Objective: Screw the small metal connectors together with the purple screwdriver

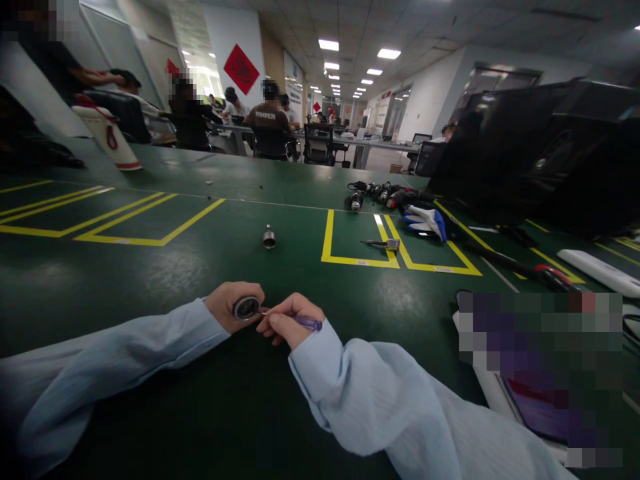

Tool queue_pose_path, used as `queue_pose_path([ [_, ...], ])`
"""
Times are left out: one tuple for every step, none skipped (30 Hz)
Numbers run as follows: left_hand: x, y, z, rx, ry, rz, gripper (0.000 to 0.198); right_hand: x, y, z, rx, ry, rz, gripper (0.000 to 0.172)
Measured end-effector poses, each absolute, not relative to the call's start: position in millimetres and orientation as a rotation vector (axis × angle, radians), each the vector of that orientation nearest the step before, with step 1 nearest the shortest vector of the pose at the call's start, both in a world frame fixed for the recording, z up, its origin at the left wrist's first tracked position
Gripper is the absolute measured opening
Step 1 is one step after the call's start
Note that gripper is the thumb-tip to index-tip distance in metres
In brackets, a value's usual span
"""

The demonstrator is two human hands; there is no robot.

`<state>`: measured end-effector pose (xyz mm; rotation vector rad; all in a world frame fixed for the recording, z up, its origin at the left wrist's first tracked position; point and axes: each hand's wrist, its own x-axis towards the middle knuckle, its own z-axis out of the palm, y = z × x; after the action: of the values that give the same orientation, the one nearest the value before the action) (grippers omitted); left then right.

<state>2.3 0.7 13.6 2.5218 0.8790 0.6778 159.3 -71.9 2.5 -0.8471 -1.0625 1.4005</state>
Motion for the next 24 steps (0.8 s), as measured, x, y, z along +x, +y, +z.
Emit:
queue_pose_path([
  [1.7, 0.6, 13.7, 2.522, 0.872, 0.687, 0.013, 159.0, -71.0, 2.3, -0.819, -1.04, 1.435, 0.007],
  [1.2, 0.6, 13.7, 2.518, 0.864, 0.697, 0.013, 158.8, -69.8, 1.9, -0.787, -1.021, 1.468, 0.008],
  [0.7, 0.4, 13.7, 2.512, 0.856, 0.708, 0.013, 158.7, -68.7, 1.3, -0.756, -1.003, 1.497, 0.008],
  [0.5, 0.2, 13.6, 2.503, 0.845, 0.719, 0.013, 158.7, -67.6, 0.6, -0.728, -0.989, 1.519, 0.009],
  [0.4, -0.1, 13.6, 2.491, 0.83, 0.728, 0.013, 158.8, -66.8, 0.0, -0.705, -0.98, 1.535, 0.009],
  [0.4, -0.4, 13.5, 2.476, 0.815, 0.736, 0.014, 158.9, -66.2, -0.5, -0.688, -0.973, 1.545, 0.009],
  [0.6, -0.7, 13.6, 2.462, 0.803, 0.742, 0.014, 159.1, -66.1, -0.8, -0.678, -0.968, 1.549, 0.01],
  [0.9, -1.0, 13.7, 2.45, 0.796, 0.747, 0.015, 159.2, -66.3, -0.7, -0.674, -0.966, 1.547, 0.01],
  [1.2, -1.2, 13.8, 2.443, 0.796, 0.75, 0.016, 159.3, -67.0, -0.3, -0.675, -0.97, 1.538, 0.01],
  [1.5, -1.3, 14.0, 2.442, 0.803, 0.75, 0.016, 159.4, -68.0, 0.5, -0.68, -0.98, 1.523, 0.01],
  [1.7, -1.3, 14.2, 2.452, 0.816, 0.748, 0.016, 159.4, -69.3, 1.4, -0.692, -0.998, 1.499, 0.01],
  [1.8, -1.2, 14.4, 2.472, 0.833, 0.742, 0.016, 159.4, -70.8, 2.4, -0.715, -1.023, 1.466, 0.01],
  [1.8, -1.1, 14.6, 2.503, 0.855, 0.734, 0.017, 159.1, -72.3, 3.4, -0.748, -1.052, 1.427, 0.009],
  [1.7, -0.9, 14.7, 2.537, 0.878, 0.724, 0.017, 158.8, -73.6, 4.1, -0.786, -1.079, 1.389, 0.008],
  [1.6, -0.7, 14.8, 2.57, 0.898, 0.714, 0.018, 158.3, -74.6, 4.6, -0.824, -1.097, 1.359, 0.008],
  [1.5, -0.5, 14.9, 2.598, 0.913, 0.706, 0.019, 157.7, -75.2, 4.7, -0.854, -1.103, 1.345, 0.007],
  [1.3, -0.4, 14.9, 2.618, 0.922, 0.703, 0.02, 157.1, -75.4, 4.4, -0.87, -1.097, 1.348, 0.007],
  [1.1, -0.3, 14.9, 2.63, 0.922, 0.704, 0.02, 156.7, -75.1, 3.9, -0.866, -1.081, 1.368, 0.008],
  [0.8, -0.3, 14.8, 2.636, 0.915, 0.71, 0.021, 156.3, -74.5, 3.1, -0.845, -1.06, 1.398, 0.008],
  [0.5, -0.3, 14.8, 2.639, 0.902, 0.72, 0.02, 156.1, -73.7, 2.2, -0.813, -1.039, 1.428, 0.009],
  [0.1, -0.4, 14.8, 2.638, 0.889, 0.734, 0.019, 156.0, -72.8, 1.4, -0.777, -1.021, 1.454, 0.01],
  [-0.2, -0.6, 14.8, 2.631, 0.877, 0.748, 0.018, 156.0, -71.9, 0.7, -0.743, -1.007, 1.473, 0.011],
  [-0.5, -0.9, 14.8, 2.615, 0.867, 0.763, 0.018, 156.1, -71.3, 0.3, -0.716, -0.998, 1.488, 0.011],
  [-0.7, -1.3, 14.9, 2.591, 0.858, 0.776, 0.017, 156.1, -70.8, 0.1, -0.699, -0.993, 1.499, 0.012],
])
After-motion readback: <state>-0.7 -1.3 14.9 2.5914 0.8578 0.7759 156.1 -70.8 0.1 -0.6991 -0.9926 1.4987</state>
